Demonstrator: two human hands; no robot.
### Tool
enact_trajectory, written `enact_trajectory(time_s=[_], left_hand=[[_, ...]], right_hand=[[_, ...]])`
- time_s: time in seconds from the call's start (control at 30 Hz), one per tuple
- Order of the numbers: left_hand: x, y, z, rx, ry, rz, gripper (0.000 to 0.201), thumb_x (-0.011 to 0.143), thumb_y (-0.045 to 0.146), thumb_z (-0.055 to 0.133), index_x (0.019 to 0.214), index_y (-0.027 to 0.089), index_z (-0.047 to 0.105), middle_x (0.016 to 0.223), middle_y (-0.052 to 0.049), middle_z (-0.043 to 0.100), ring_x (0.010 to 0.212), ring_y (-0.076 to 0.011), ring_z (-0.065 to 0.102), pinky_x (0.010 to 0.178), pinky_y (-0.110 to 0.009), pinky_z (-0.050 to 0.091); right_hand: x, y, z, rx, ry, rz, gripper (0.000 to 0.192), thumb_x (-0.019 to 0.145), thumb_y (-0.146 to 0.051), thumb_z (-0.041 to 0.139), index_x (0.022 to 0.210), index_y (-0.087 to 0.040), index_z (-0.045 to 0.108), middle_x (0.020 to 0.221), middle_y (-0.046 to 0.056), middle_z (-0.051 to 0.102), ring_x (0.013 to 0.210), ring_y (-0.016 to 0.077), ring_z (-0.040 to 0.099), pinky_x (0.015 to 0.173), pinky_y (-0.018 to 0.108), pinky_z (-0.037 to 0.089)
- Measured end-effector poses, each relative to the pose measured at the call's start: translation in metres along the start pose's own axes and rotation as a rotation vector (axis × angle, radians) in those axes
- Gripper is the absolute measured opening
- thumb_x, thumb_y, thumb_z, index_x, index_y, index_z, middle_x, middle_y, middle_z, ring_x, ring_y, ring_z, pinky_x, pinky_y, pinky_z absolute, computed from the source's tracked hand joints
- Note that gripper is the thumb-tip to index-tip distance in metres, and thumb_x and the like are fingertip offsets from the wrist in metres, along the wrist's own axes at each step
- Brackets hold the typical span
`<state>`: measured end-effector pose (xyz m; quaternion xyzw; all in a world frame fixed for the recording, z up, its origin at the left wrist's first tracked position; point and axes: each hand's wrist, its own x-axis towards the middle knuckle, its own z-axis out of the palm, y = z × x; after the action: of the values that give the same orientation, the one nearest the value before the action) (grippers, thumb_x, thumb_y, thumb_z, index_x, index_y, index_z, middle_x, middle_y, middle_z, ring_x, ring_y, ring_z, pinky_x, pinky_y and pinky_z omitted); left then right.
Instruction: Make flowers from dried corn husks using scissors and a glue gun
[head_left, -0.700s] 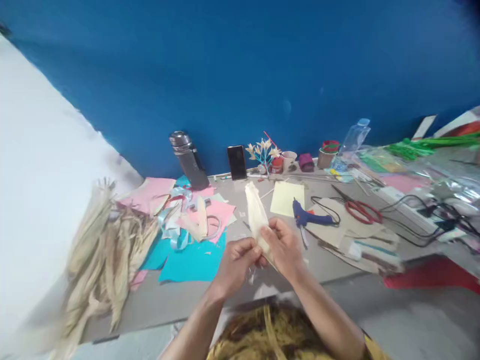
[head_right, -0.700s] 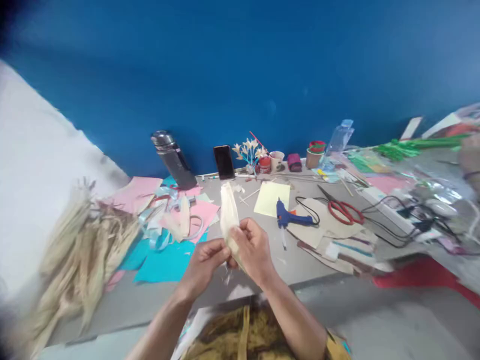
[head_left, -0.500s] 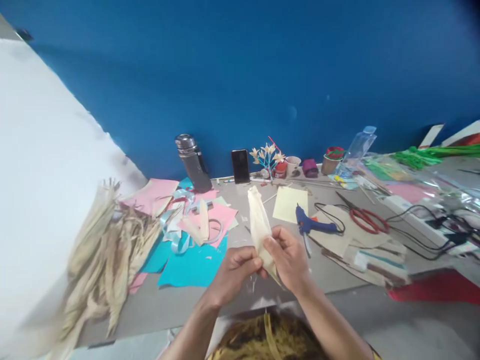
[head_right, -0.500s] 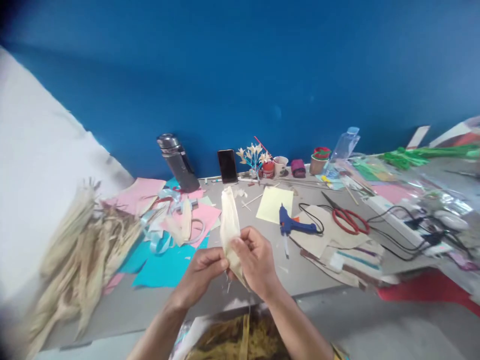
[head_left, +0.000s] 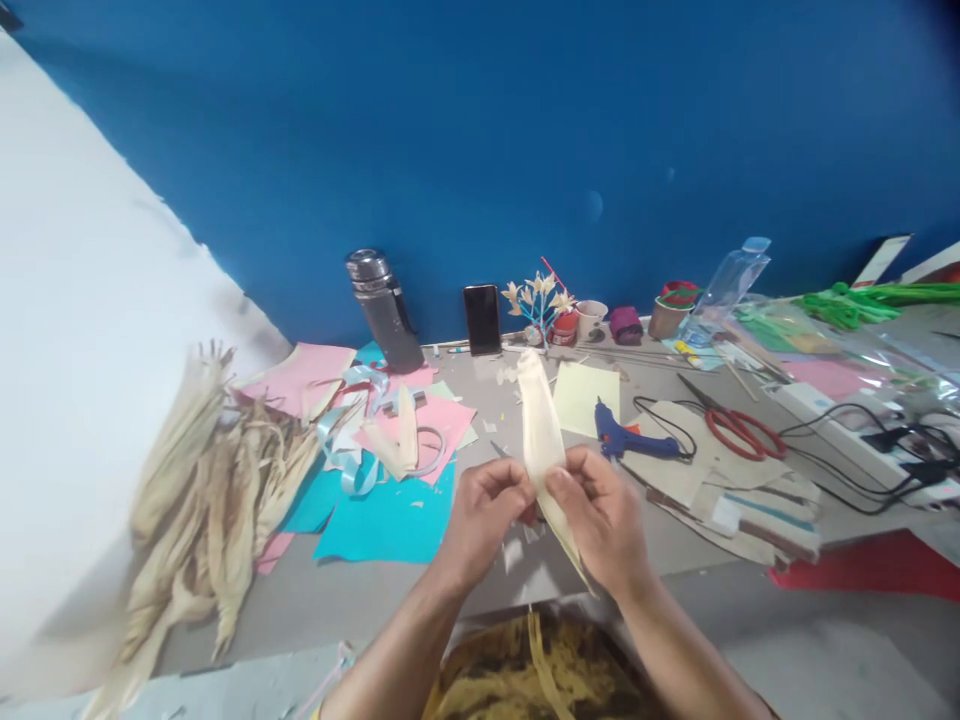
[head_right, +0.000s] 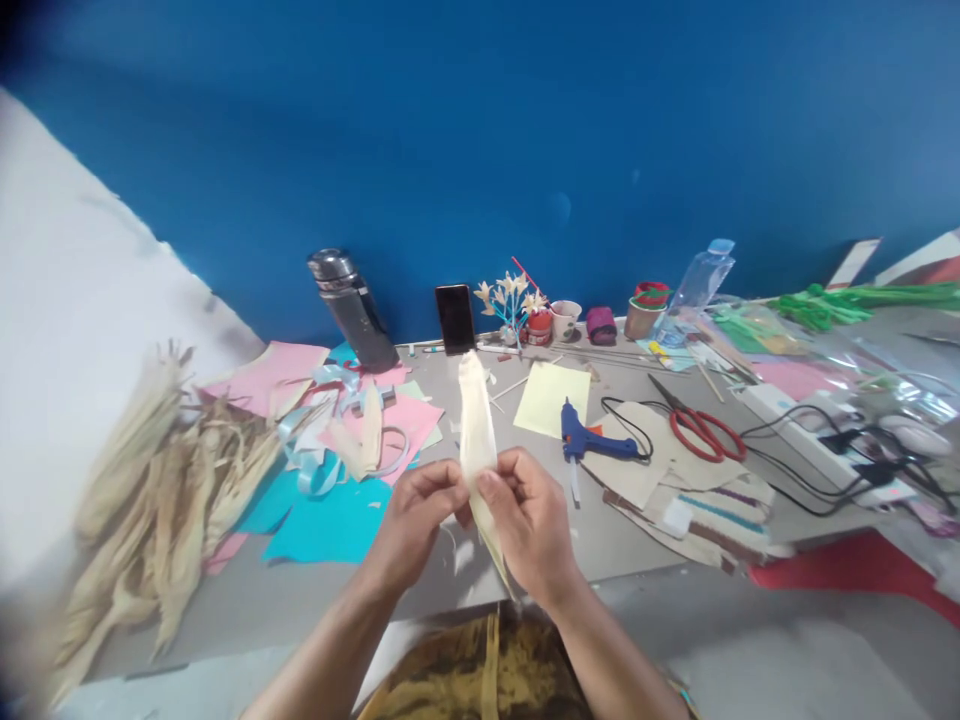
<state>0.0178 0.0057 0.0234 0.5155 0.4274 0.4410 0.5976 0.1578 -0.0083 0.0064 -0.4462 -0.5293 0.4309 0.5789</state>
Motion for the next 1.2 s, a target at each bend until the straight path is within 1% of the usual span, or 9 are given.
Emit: enact_trajectory(time_s=[0.1,0.2,0.33,0.4,0.53,0.73,0.9,1.07,1.2], left_hand=[[0.005,0.005,0.009,0.014,0.01,-0.041,0.012,0.067,0.023,0.059,0.058,0.015,0.062,0.053,-0.001,0.058,0.055,-0.0127,0.052,0.06,-0.025,0.041],[0.005,0.003,0.007,0.091,0.014,-0.049,0.011,0.063,0.02,0.055,0.056,0.015,0.062,0.053,-0.001,0.058,0.055,-0.0129,0.051,0.059,-0.024,0.041],[0.002,-0.006,-0.006,0.319,0.146,-0.042,0.01,0.062,0.016,0.053,0.055,0.016,0.06,0.051,0.0,0.056,0.054,-0.0118,0.048,0.055,-0.023,0.035],[-0.001,-0.01,-0.013,0.269,0.139,-0.079,0.009,0.064,0.017,0.054,0.061,0.016,0.063,0.053,0.0,0.058,0.054,-0.0121,0.049,0.055,-0.023,0.037],[-0.006,-0.007,-0.013,-0.007,0.049,-0.068,0.013,0.075,0.026,0.058,0.076,0.016,0.065,0.061,-0.001,0.063,0.056,-0.0127,0.054,0.058,-0.024,0.041],[-0.007,0.006,0.007,0.025,0.077,-0.09,0.017,0.066,0.028,0.067,0.057,0.015,0.059,0.048,0.001,0.053,0.049,-0.0116,0.05,0.053,-0.023,0.038],[-0.007,0.005,0.001,0.046,0.067,-0.111,0.009,0.059,0.019,0.058,0.052,0.015,0.06,0.046,-0.001,0.056,0.048,-0.012,0.049,0.054,-0.024,0.038],[-0.005,-0.003,-0.003,0.12,0.081,-0.098,0.012,0.062,0.02,0.057,0.051,0.016,0.059,0.047,-0.001,0.057,0.049,-0.0123,0.048,0.055,-0.024,0.037],[0.003,-0.011,-0.001,0.37,0.281,-0.051,0.014,0.06,0.017,0.057,0.047,0.018,0.053,0.046,0.002,0.051,0.049,-0.0121,0.044,0.05,-0.022,0.028]], right_hand=[[-0.003,0.002,-0.002,-0.047,-0.024,-0.026,0.026,0.095,-0.041,0.059,0.082,-0.019,0.059,0.059,-0.001,0.063,0.048,0.0118,0.057,0.045,0.019,0.043],[-0.006,0.003,-0.006,-0.165,-0.02,-0.144,0.023,0.096,-0.034,0.057,0.079,-0.019,0.057,0.059,-0.003,0.06,0.049,0.0103,0.054,0.047,0.018,0.042],[-0.006,-0.005,-0.012,-0.316,0.19,-0.358,0.018,0.095,-0.026,0.058,0.079,-0.02,0.057,0.062,-0.004,0.054,0.052,0.0101,0.049,0.05,0.019,0.042],[-0.004,-0.012,-0.015,-0.315,0.25,-0.389,0.016,0.095,-0.026,0.059,0.08,-0.02,0.057,0.063,-0.004,0.052,0.052,0.0102,0.047,0.049,0.019,0.041],[0.001,-0.016,-0.016,-0.292,0.132,-0.327,0.024,0.097,-0.029,0.056,0.075,-0.021,0.05,0.056,-0.007,0.042,0.045,0.0087,0.039,0.042,0.018,0.034],[-0.01,0.001,-0.008,-0.364,-0.068,-0.344,0.024,0.099,-0.028,0.052,0.076,-0.021,0.054,0.058,-0.005,0.051,0.048,0.0101,0.047,0.049,0.02,0.039],[-0.011,0.001,-0.008,-0.419,-0.124,-0.4,0.024,0.099,-0.025,0.052,0.076,-0.021,0.057,0.059,-0.003,0.057,0.049,0.0112,0.051,0.052,0.021,0.039],[-0.007,-0.004,-0.004,-0.453,-0.125,-0.444,0.022,0.097,-0.02,0.052,0.076,-0.022,0.056,0.06,-0.002,0.06,0.052,0.0128,0.054,0.054,0.023,0.04],[-0.017,-0.009,-0.009,-0.477,0.071,-0.581,0.015,0.094,-0.017,0.056,0.081,-0.022,0.059,0.064,0.001,0.06,0.056,0.0155,0.056,0.057,0.025,0.043]])
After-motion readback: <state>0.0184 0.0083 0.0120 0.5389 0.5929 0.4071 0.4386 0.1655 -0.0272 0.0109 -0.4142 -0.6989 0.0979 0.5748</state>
